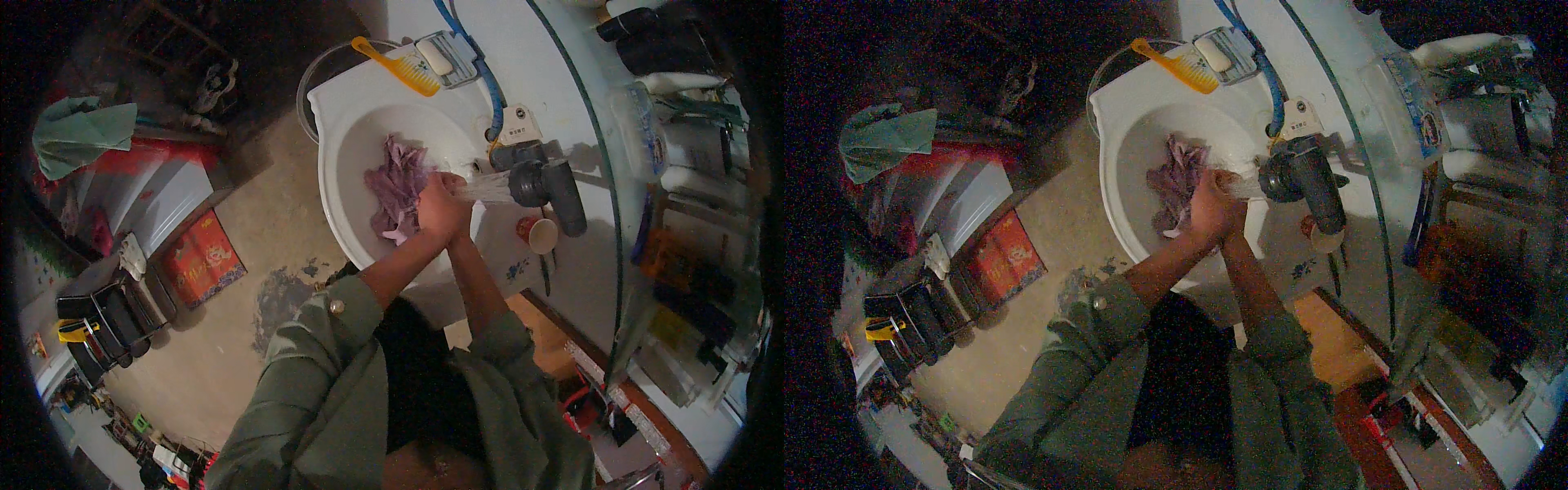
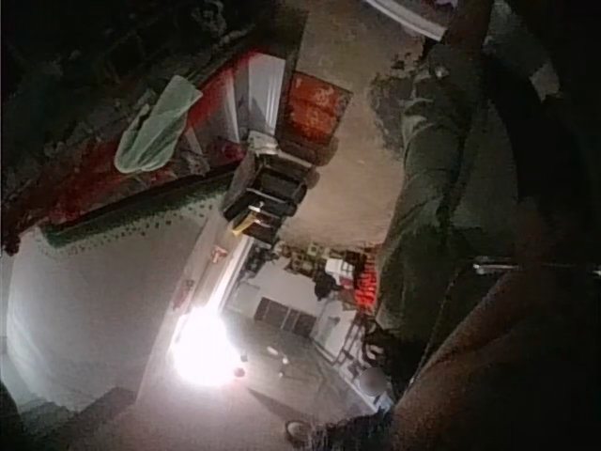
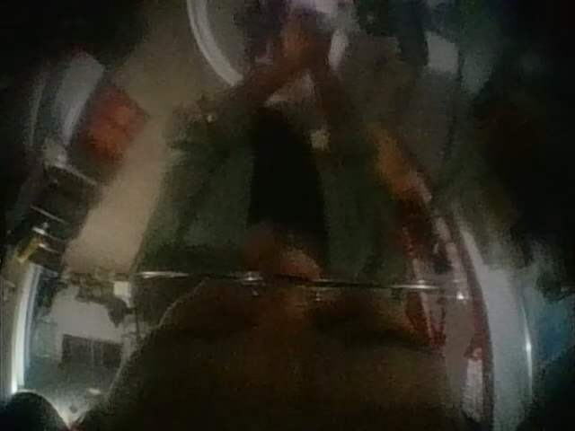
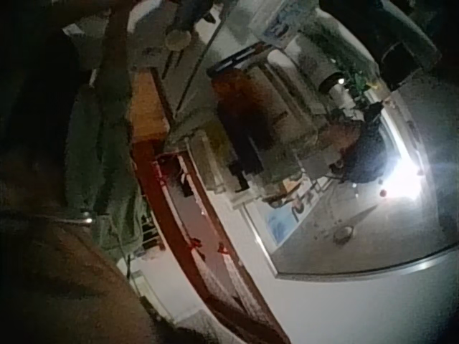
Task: The person washes a purple cloth in a sink, scrubs it with a green brush, and rinses it repeatedly. The cloth is handled by hand and with a brush under running water.
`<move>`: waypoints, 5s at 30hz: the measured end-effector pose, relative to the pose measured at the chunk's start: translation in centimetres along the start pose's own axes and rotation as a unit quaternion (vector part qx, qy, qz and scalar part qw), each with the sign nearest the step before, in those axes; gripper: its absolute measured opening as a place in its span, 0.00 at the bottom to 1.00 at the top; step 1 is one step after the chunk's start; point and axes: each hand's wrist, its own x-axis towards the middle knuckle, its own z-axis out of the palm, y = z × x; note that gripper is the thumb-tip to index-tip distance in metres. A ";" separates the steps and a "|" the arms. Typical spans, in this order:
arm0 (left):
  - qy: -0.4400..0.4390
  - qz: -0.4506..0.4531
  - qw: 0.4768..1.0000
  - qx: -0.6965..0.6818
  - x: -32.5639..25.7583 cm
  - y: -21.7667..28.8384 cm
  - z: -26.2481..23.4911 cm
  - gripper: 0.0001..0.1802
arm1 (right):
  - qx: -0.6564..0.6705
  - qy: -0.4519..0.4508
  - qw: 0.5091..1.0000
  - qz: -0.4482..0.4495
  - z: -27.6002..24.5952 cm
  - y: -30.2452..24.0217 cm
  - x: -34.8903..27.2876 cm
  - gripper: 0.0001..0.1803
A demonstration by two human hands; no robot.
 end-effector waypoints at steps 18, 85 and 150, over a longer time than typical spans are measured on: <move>-0.045 -0.168 0.720 -0.672 -0.9 1.7 -1.6 0.22 | 0.571 -0.164 0.777 0.208 -0.5 3.0 -0.4 0.30; -0.242 -0.106 0.927 -0.266 -1.8 -12.8 -9.3 0.23 | -0.859 -0.054 0.423 -0.282 -9.3 5.3 8.3 0.42; -0.196 -0.174 0.912 -0.316 0.4 -16.2 -5.4 0.31 | -0.818 -0.168 0.453 -0.312 -8.1 6.2 9.2 0.21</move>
